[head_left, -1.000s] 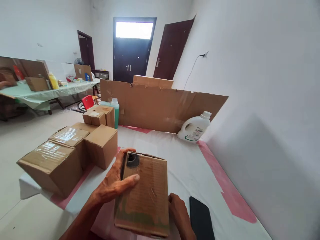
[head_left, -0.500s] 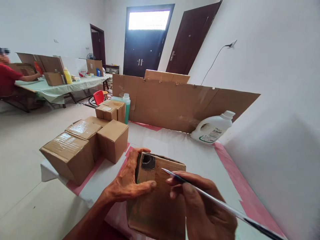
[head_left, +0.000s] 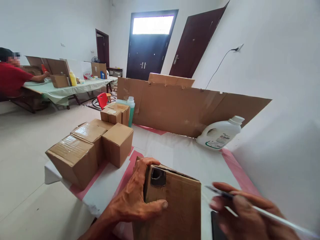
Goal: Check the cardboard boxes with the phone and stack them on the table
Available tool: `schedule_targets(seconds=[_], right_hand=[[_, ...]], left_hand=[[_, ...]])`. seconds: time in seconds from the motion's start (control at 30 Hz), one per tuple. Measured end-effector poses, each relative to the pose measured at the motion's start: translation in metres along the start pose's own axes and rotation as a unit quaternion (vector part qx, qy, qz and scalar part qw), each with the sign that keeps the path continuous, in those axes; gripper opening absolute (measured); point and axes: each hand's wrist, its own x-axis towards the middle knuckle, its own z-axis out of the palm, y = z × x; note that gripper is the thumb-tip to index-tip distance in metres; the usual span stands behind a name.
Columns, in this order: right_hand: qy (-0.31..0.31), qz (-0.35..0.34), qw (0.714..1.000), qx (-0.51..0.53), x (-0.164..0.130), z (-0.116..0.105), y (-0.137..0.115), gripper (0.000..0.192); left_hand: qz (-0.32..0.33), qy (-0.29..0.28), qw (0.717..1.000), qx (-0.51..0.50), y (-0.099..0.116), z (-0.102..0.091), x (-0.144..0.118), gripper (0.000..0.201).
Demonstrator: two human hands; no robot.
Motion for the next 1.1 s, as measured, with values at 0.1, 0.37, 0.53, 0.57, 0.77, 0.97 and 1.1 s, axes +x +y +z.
schedule_targets(seconds=[0.1, 0.37, 0.53, 0.57, 0.77, 0.97, 1.1], right_hand=[[0.002, 0.042, 0.983, -0.178, 0.037, -0.027, 0.044, 0.037], [-0.197, 0.145, 0.83, -0.501, -0.004, -0.03, 0.155, 0.027], [-0.197, 0.164, 0.79, -0.557, -0.018, -0.038, 0.156, 0.024], [-0.188, 0.164, 0.786, -0.566, -0.017, -0.045, 0.155, 0.027], [-0.04, 0.215, 0.713, -0.666, -0.021, -0.099, 0.149, 0.059], [-0.009, 0.307, 0.744, -0.593, -0.016, -0.123, 0.159, 0.101], [-0.059, 0.309, 0.775, -0.548, -0.009, -0.15, 0.186, 0.098]], left_hand=[[-0.01, 0.002, 1.0, -0.013, 0.0, -0.001, -0.002, 0.075], [-0.01, -0.006, 1.0, 0.002, 0.001, -0.001, -0.002, 0.068], [-0.022, -0.007, 1.0, -0.002, 0.001, 0.0, -0.003, 0.068], [-0.024, -0.009, 1.0, -0.006, 0.001, 0.0, -0.004, 0.069], [-0.015, -0.008, 1.0, -0.008, 0.005, 0.0, -0.004, 0.064], [-0.018, -0.011, 1.0, -0.009, 0.005, -0.001, -0.004, 0.066], [-0.018, 0.007, 1.0, -0.004, 0.003, -0.001, -0.005, 0.07]])
